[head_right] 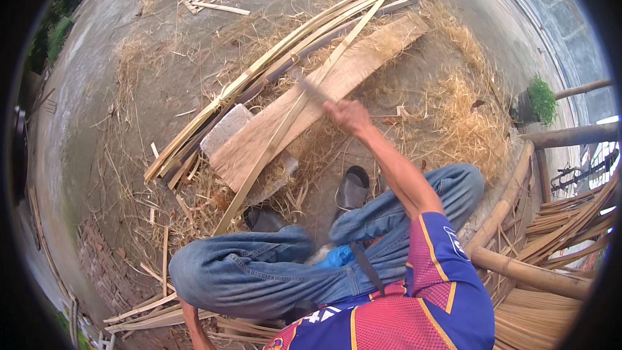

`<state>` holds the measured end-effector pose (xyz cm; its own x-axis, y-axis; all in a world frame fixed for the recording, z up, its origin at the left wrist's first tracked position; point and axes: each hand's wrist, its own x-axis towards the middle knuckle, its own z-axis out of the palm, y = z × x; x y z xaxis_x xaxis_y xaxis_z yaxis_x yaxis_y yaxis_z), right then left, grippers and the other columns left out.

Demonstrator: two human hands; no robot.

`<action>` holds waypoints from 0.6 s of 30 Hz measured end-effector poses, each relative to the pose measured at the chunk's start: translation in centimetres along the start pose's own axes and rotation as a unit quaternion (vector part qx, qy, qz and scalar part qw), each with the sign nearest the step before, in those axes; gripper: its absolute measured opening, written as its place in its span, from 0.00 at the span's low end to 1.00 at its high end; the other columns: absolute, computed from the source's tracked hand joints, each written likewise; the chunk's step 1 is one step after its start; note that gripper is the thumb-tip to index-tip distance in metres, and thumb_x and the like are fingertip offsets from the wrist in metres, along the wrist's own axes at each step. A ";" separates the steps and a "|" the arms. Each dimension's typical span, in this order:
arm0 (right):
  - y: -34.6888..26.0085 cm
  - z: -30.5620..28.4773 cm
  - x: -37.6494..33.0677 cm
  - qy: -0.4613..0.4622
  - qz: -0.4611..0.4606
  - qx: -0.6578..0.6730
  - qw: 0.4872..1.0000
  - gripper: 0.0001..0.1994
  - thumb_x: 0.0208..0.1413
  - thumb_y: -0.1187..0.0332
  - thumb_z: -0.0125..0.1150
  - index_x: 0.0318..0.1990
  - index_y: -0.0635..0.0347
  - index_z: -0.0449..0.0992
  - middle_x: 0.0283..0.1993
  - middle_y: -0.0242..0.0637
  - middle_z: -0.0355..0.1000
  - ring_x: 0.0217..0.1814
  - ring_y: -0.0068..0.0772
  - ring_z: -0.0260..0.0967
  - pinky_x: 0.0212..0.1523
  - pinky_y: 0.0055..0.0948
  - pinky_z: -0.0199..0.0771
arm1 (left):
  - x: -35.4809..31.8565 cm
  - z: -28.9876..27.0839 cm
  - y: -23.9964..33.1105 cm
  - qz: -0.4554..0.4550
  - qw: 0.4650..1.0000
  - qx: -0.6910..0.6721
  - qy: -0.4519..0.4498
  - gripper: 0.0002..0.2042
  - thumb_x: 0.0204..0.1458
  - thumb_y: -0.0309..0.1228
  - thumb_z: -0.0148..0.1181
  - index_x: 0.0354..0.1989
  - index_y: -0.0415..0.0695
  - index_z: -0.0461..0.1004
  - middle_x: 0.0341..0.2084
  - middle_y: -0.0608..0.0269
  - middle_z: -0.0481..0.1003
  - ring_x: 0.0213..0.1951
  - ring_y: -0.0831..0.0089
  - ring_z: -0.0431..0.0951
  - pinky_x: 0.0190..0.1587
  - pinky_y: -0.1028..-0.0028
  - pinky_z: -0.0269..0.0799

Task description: The person walks to a work area, sits on the ground, and uses a machete to split long bamboo strips into thinner pieces on a wooden block. The person repeatedly strikes the bamboo to separate it into smaller sections.

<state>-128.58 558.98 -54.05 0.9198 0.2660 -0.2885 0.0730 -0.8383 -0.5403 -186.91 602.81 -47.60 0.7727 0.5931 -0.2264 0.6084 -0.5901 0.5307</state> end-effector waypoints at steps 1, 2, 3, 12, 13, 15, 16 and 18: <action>-0.2 0.4 0.0 -0.020 -0.091 -0.046 0.995 0.33 0.63 0.32 0.42 0.18 0.50 0.64 0.11 0.24 0.56 0.11 0.19 0.51 0.11 0.25 0.54 | -0.2 -0.4 0.1 0.005 1.000 0.010 0.006 0.19 0.61 0.43 0.55 0.29 0.37 0.78 0.15 0.52 0.71 0.21 0.65 0.73 0.26 0.61 0.64; 0.1 0.7 -0.3 -0.042 -0.176 -0.092 0.979 0.33 0.63 0.32 0.41 0.18 0.50 0.63 0.12 0.25 0.57 0.12 0.19 0.52 0.12 0.26 0.57 | -0.3 -1.5 1.6 0.002 1.000 0.029 0.004 0.19 0.61 0.42 0.55 0.30 0.36 0.79 0.15 0.53 0.72 0.21 0.68 0.73 0.26 0.63 0.65; 0.5 0.8 -0.4 -0.064 -0.260 -0.138 0.954 0.34 0.63 0.31 0.40 0.18 0.50 0.63 0.12 0.25 0.57 0.12 0.20 0.52 0.14 0.27 0.60 | -0.6 -2.3 1.8 -0.022 1.000 0.016 -0.014 0.19 0.61 0.42 0.56 0.29 0.35 0.78 0.15 0.55 0.72 0.21 0.70 0.73 0.26 0.65 0.65; 2.3 -2.1 -0.5 0.039 0.022 -0.028 0.999 0.38 0.67 0.35 0.37 0.15 0.58 0.68 0.15 0.36 0.63 0.17 0.31 0.62 0.18 0.39 0.63 | 2.2 -3.0 3.3 -0.131 0.973 -0.010 -0.191 0.18 0.63 0.40 0.55 0.33 0.36 0.79 0.20 0.64 0.76 0.24 0.75 0.73 0.31 0.71 0.70; -1.0 -0.7 -3.4 0.005 0.021 0.020 1.000 0.36 0.67 0.35 0.38 0.17 0.57 0.68 0.16 0.35 0.62 0.17 0.30 0.59 0.18 0.39 0.60 | 4.1 -1.2 5.8 -0.136 0.968 -0.034 -0.209 0.17 0.63 0.41 0.56 0.33 0.37 0.78 0.20 0.66 0.75 0.24 0.76 0.73 0.30 0.71 0.70; -2.8 5.0 -7.4 -0.044 -0.105 0.073 0.991 0.35 0.66 0.35 0.40 0.18 0.54 0.67 0.16 0.32 0.61 0.16 0.28 0.57 0.19 0.36 0.61 | 7.6 2.3 10.4 -0.154 0.953 -0.088 -0.245 0.16 0.63 0.42 0.57 0.34 0.40 0.77 0.19 0.69 0.74 0.24 0.78 0.72 0.29 0.72 0.69; -4.7 6.4 -10.1 -0.107 -0.079 0.065 0.989 0.33 0.66 0.36 0.42 0.20 0.55 0.68 0.16 0.34 0.62 0.18 0.32 0.61 0.20 0.37 0.62 | 9.9 4.3 12.0 -0.164 0.940 -0.115 -0.275 0.15 0.63 0.43 0.58 0.34 0.42 0.77 0.19 0.70 0.73 0.23 0.79 0.72 0.29 0.73 0.68; -7.9 7.5 -15.0 -0.211 -0.169 0.023 0.962 0.31 0.65 0.37 0.45 0.26 0.57 0.71 0.18 0.37 0.66 0.20 0.35 0.67 0.22 0.38 0.68 | 14.2 7.4 13.4 -0.197 0.905 -0.162 -0.342 0.15 0.62 0.44 0.60 0.35 0.44 0.76 0.19 0.73 0.72 0.23 0.81 0.71 0.28 0.74 0.68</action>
<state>-145.83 565.24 -51.38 0.6074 0.6978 -0.3796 0.3149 -0.6502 -0.6914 -166.42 599.27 -49.72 0.5066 0.1791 -0.8434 0.8612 -0.1509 0.4853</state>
